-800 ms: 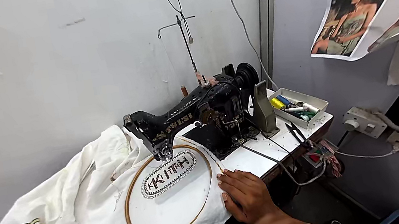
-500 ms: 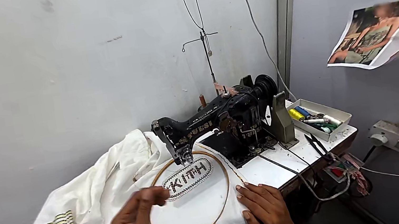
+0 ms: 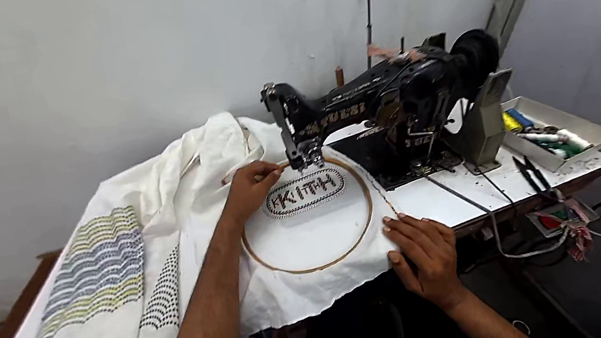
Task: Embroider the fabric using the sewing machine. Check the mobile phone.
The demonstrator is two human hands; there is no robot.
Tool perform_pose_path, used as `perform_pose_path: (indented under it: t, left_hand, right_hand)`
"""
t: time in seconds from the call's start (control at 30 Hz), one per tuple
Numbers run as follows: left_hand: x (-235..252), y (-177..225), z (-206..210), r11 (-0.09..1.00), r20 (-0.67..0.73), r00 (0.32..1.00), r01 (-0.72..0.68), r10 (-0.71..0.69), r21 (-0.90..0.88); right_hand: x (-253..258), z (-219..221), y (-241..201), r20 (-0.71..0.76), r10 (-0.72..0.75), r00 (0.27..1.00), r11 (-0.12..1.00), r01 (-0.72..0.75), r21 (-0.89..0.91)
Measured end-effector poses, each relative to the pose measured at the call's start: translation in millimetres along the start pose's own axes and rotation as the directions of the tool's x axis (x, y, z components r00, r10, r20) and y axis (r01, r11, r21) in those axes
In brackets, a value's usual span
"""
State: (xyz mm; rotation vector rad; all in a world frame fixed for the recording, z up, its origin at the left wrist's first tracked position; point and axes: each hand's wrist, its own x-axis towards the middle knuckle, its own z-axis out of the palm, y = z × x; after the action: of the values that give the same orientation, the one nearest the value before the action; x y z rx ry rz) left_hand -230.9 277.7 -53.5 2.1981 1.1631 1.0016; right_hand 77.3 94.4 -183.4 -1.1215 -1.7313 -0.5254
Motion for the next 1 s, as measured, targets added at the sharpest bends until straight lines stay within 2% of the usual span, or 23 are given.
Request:
perform_pose_path:
  t: [0.1, 0.27, 0.4, 0.5, 0.63, 0.7, 0.77, 1.0]
  left_hand:
    - [-0.3, 0.1, 12.3, 0.993, 0.105, 0.989, -0.107, 0.101, 0.055]
    - [4.9, 9.7, 31.5, 0.979, 0.180, 0.983, -0.066, 0.030, 0.195]
    - [11.4, 2.0, 21.3, 0.942, 0.097, 0.995, -0.040, 0.008, 0.333]
    - [11.8, -11.2, -10.4, 0.919, -0.055, 0.995, 0.093, -0.077, 0.384]
    - [4.8, -28.5, -43.6, 0.900, -0.296, 0.923, 0.330, -0.245, 0.284]
    - [1.7, -38.3, -48.0, 0.901, -0.349, 0.887, 0.384, -0.301, 0.200]
    - [1.5, -44.8, -46.7, 0.907, -0.360, 0.877, 0.392, -0.318, 0.155]
    - [5.6, -55.5, -53.9, 0.928, -0.245, 0.916, 0.354, -0.318, 0.120]
  right_hand:
    - [-0.8, 2.3, 0.5, -0.021, -0.004, 1.000, 1.000, 0.004, -0.010]
    - [0.3, 8.9, 0.3, -0.092, -0.013, 0.996, 0.999, 0.009, -0.047]
    - [1.0, 6.8, -1.1, -0.092, -0.007, 0.996, 0.998, 0.002, -0.057]
    - [2.0, 4.9, -2.5, -0.080, -0.002, 0.997, 0.999, -0.002, -0.043]
    - [2.1, 4.7, -2.5, -0.075, -0.001, 0.997, 1.000, -0.001, -0.030]
    - [2.6, 4.0, -2.5, -0.070, -0.004, 0.998, 1.000, 0.002, -0.024]
    - [3.1, 3.0, -2.4, -0.053, 0.000, 0.999, 1.000, -0.001, -0.022]
    - [1.9, -0.9, -0.9, -0.009, 0.010, 1.000, 1.000, -0.011, -0.021]
